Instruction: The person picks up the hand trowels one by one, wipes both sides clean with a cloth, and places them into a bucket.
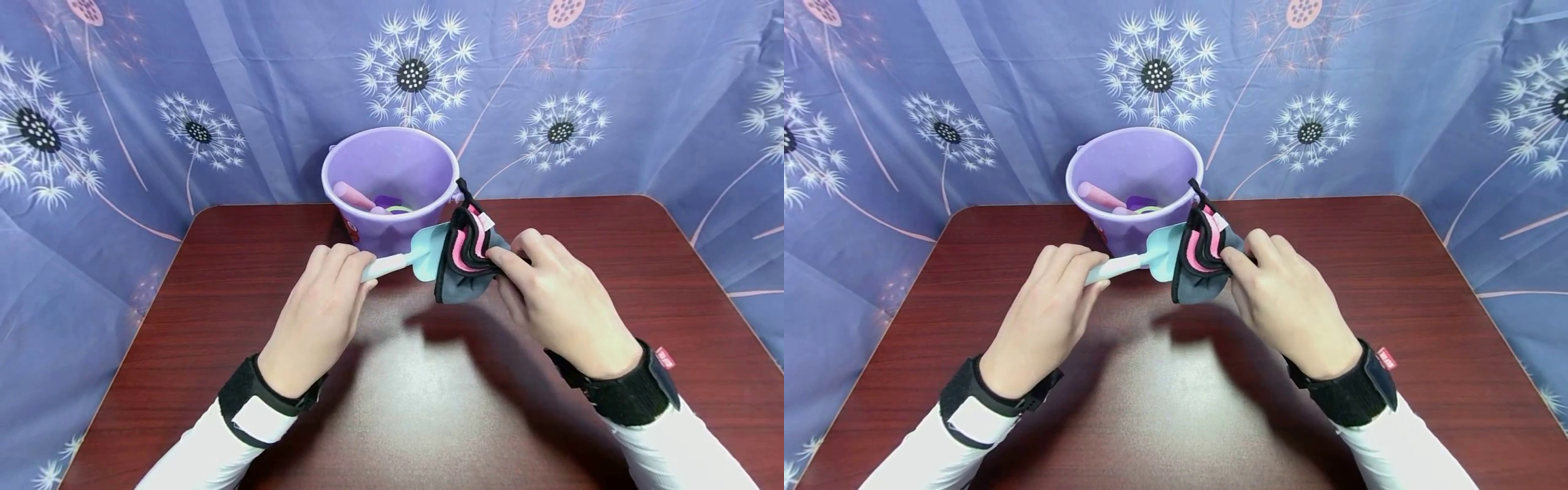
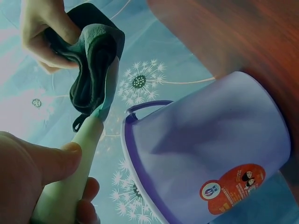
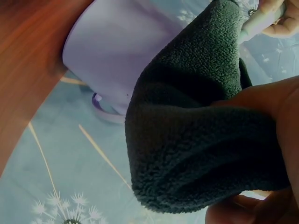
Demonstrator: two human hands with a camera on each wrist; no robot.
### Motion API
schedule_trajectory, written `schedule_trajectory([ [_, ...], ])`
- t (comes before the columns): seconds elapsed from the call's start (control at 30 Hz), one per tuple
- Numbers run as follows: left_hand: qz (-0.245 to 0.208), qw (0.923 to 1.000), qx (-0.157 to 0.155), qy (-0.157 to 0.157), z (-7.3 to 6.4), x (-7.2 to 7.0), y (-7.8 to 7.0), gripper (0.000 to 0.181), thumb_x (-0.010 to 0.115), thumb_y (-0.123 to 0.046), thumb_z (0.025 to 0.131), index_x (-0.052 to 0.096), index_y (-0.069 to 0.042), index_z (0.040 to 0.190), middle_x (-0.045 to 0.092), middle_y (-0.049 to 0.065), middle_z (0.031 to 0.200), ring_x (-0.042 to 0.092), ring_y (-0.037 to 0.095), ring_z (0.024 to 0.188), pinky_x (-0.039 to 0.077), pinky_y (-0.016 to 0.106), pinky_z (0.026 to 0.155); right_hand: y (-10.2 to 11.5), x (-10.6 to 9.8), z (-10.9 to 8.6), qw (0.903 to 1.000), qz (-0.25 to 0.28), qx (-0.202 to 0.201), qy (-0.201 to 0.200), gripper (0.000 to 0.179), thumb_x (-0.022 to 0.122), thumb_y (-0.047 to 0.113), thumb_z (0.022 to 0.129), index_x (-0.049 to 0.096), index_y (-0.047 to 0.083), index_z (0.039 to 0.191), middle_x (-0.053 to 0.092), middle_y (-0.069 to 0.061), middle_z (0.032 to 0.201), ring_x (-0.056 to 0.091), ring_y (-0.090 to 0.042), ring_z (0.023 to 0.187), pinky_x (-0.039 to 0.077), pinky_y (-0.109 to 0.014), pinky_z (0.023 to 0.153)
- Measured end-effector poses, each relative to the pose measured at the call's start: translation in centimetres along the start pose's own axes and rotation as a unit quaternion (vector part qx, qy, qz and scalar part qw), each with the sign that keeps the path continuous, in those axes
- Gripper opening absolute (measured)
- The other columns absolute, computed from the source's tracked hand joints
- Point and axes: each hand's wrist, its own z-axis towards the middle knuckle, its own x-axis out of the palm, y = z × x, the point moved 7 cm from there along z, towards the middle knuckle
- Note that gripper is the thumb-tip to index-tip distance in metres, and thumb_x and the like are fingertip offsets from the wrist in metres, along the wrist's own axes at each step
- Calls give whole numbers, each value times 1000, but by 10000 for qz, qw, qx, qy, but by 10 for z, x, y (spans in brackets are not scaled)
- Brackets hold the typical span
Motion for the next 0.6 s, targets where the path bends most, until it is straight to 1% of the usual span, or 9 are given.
schedule_trajectory([
  [0.1, 62, 10000, 9, -18, 0, 1, -1, 19, 58, -10, 99, 58, 2, 114, 55, 11, 102, 41, 28, 81, 38, 33, 70, 4, 0, 1, 9997, 218, -41, -99, 25, 53, 11, 88, 67, 5, 108, 45, -5, 87, 43, -21, 69, 38, -34, 58],
  [0.23, 127, 9999, 61, -62, 0, 2, -3, 19, 58, -11, 99, 58, 2, 114, 55, 11, 101, 41, 28, 80, 38, 34, 70, 7, 1, 2, 9989, 443, -101, -119, 23, 54, 10, 85, 67, 5, 104, 44, -3, 86, 42, -16, 68, 38, -31, 60],
  [0.43, 196, 9996, 157, -89, 1, 4, -4, 19, 56, -11, 100, 57, 3, 113, 55, 12, 101, 41, 29, 81, 38, 35, 71, 9, 8, 1, 9978, 641, -52, 129, 22, 57, 12, 86, 68, 7, 104, 43, 1, 87, 41, -11, 66, 38, -28, 60],
  [0.6, 265, 9995, 182, -62, 0, 6, -5, 20, 56, -11, 101, 57, 4, 114, 55, 12, 101, 41, 30, 81, 39, 35, 71, 11, 13, 0, 9971, 703, -75, 269, 20, 62, 14, 85, 68, 9, 103, 42, 3, 86, 39, -9, 65, 37, -27, 60],
])
